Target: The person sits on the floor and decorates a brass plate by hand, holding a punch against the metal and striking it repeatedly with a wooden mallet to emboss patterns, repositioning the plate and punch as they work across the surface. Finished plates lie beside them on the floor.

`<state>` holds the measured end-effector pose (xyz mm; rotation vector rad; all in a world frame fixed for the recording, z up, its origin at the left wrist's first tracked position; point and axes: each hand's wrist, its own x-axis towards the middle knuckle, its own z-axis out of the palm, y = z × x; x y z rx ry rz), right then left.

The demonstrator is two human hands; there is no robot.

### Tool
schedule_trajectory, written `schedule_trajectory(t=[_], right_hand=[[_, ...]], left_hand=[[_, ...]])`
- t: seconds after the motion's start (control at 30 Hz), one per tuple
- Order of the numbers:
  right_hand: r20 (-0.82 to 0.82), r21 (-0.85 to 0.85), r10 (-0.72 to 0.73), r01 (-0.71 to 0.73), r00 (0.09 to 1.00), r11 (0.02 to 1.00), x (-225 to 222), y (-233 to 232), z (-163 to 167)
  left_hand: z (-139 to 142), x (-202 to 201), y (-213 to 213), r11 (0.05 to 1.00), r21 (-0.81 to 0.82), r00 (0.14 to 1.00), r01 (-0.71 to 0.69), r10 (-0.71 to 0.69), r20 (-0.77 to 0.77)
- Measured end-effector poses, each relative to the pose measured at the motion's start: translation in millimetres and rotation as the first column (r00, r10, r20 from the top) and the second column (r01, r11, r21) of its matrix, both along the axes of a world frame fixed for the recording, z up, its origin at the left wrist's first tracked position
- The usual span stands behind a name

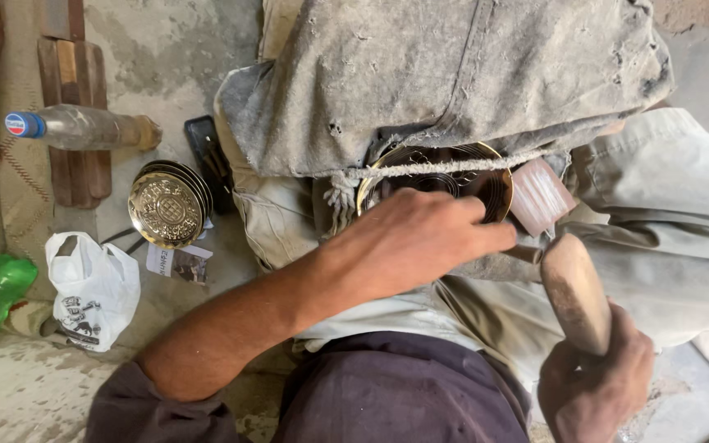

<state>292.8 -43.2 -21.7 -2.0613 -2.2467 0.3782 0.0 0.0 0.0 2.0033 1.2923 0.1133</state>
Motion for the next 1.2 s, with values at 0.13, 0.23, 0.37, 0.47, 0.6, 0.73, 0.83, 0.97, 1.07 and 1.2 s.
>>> schedule_trajectory(t=[0.13,0.23,0.37,0.47,0.6,0.73,0.83,0.97,1.07,1.2], right_hand=[[-0.32,0.095,0.025,0.005,0.947,0.995,29,10,-1],[-0.258,0.082,0.02,0.001,0.966,0.997,47,31,1],[0.125,0.202,0.264,-0.285,0.956,0.937,46,56,1],[0.466,0.166,0.487,-0.614,0.739,0.772,41,86,13],[0.366,0.148,0.586,-0.667,0.723,0.73,6,110,37],[-0.001,0.128,0.554,-0.55,0.832,0.826,-44,129,73],[-0.154,0.079,0.502,-0.496,0.851,0.865,-77,138,89],[0.186,0.09,0.669,-0.691,0.719,0.717,-102,146,108],[0.237,0.106,0.751,-0.785,0.616,0.61,-116,144,124],[0.376,0.119,0.782,-0.863,0.497,0.492,-141,134,138]], left_hand=[[-28,-8,-32,0.781,0.264,0.806,-0.567,0.459,0.373],[-43,0,-46,0.621,0.324,0.69,-0.713,0.544,0.477],[-53,2,-50,0.612,0.359,0.707,-0.704,0.56,0.432],[-54,5,-47,0.658,0.351,0.746,-0.666,0.573,0.34],[-51,6,-43,0.683,0.364,0.774,-0.633,0.567,0.282],[-45,9,-44,0.635,0.36,0.729,-0.684,0.606,0.318],[-42,13,-45,0.544,0.32,0.631,-0.776,0.676,0.382],[-36,19,-54,0.419,0.303,0.517,-0.856,0.719,0.465],[-34,24,-61,0.337,0.292,0.441,-0.895,0.771,0.459],[-36,32,-70,0.227,0.272,0.333,-0.935,0.822,0.461]])
